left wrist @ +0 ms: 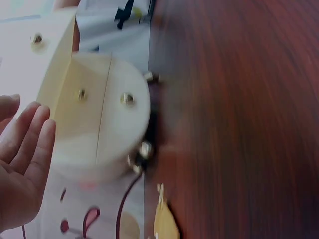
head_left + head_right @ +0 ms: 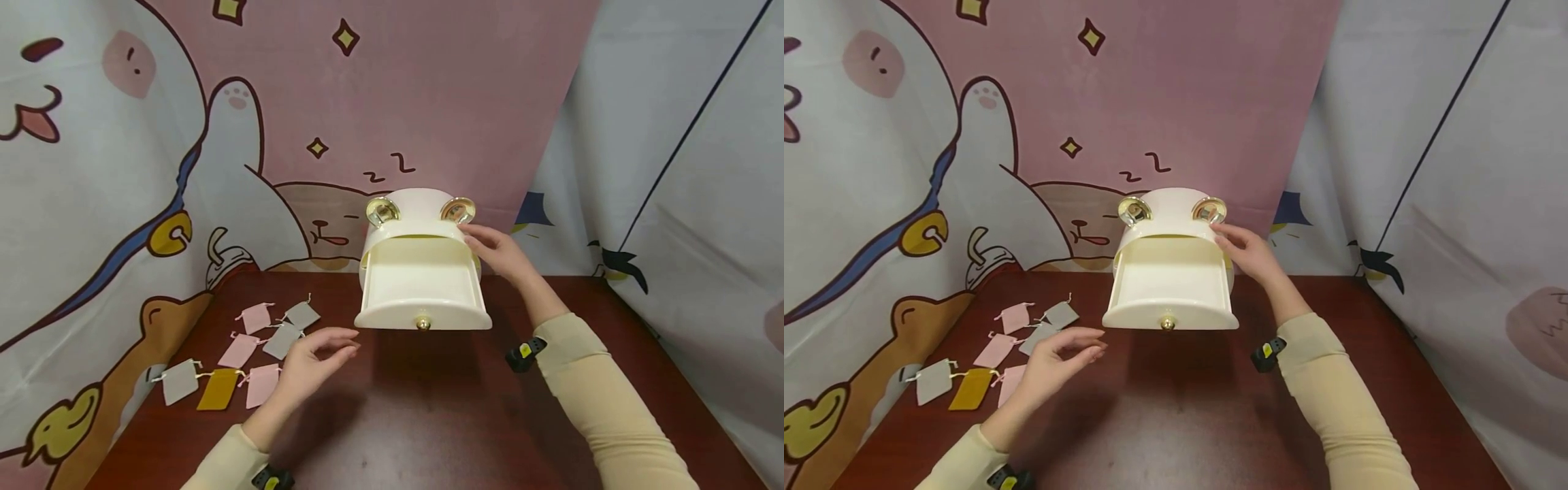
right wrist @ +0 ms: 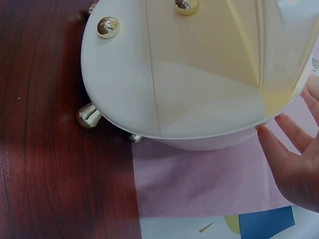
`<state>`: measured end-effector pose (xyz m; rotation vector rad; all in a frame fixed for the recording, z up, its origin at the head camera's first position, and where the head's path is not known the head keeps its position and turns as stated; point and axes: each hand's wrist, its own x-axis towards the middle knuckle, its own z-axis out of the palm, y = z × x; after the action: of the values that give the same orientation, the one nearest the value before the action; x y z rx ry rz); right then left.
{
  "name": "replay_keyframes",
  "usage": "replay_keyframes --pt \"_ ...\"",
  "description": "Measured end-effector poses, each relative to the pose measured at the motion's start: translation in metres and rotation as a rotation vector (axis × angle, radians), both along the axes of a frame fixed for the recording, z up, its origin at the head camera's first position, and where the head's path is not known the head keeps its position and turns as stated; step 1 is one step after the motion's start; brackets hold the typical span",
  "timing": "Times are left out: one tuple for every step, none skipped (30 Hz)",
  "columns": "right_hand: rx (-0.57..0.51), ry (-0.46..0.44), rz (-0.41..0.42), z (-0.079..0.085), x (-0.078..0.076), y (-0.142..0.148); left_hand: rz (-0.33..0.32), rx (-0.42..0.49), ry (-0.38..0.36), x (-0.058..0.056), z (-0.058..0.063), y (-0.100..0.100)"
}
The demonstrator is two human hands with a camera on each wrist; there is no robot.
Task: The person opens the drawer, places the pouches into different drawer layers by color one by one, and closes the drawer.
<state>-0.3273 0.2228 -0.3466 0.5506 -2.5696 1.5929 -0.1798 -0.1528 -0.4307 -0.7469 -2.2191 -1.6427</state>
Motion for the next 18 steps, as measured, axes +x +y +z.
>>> replay_keyframes --pt "0.002 -0.003 -0.001 0.000 0.000 0.000 0.020 -0.016 -0.017 0.000 0.000 -0.005" --pt "0.005 -0.008 -0.003 0.000 0.000 0.000 0.040 -0.031 -0.032 0.000 0.001 -0.011" --pt "0.011 -0.013 -0.007 0.000 0.000 -0.001 0.063 -0.048 -0.045 0.000 0.001 -0.016" --pt "0.012 -0.019 -0.008 0.001 0.001 -0.001 0.087 -0.068 -0.058 0.000 0.001 -0.021" --pt "0.013 -0.026 -0.011 0.002 0.002 -0.001 0.110 -0.088 -0.069 0.000 0.001 -0.026" --pt "0.015 -0.033 -0.014 0.004 0.003 -0.002 0.132 -0.101 -0.079 -0.001 0.000 -0.032" --pt "0.021 -0.036 -0.015 0.007 0.007 -0.004 0.151 -0.114 -0.086 -0.002 -0.001 -0.037" --pt "0.023 -0.038 -0.014 0.011 0.010 -0.005 0.166 -0.123 -0.089 -0.003 -0.002 -0.043" --pt "0.023 -0.039 -0.013 0.014 0.014 -0.007 0.179 -0.131 -0.095 -0.004 -0.003 -0.049" --pt "0.021 -0.039 -0.010 0.018 0.017 -0.009 0.192 -0.139 -0.097 -0.006 -0.005 -0.055" --pt "0.023 -0.039 -0.010 0.022 0.021 -0.011 0.201 -0.141 -0.099 -0.007 -0.006 -0.061" --pt "0.028 -0.036 -0.008 0.025 0.025 -0.013 0.208 -0.141 -0.102 -0.009 -0.008 -0.067" --pt "0.033 -0.031 -0.003 0.027 0.027 -0.014 0.219 -0.147 -0.106 -0.011 -0.009 -0.072" --pt "0.032 -0.033 -0.004 0.028 0.028 -0.014 0.233 -0.155 -0.110 -0.012 -0.010 -0.077" --pt "0.030 -0.034 -0.004 0.029 0.029 -0.015 0.250 -0.166 -0.114 -0.013 -0.011 -0.082" --pt "0.029 -0.036 -0.004 0.029 0.030 -0.015 0.268 -0.177 -0.118 -0.015 -0.013 -0.086" --pt "0.028 -0.037 -0.004 0.029 0.030 -0.015 0.286 -0.190 -0.120 -0.016 -0.014 -0.091" --pt "0.026 -0.037 -0.004 0.029 0.029 -0.014 0.305 -0.205 -0.125 -0.016 -0.015 -0.095"
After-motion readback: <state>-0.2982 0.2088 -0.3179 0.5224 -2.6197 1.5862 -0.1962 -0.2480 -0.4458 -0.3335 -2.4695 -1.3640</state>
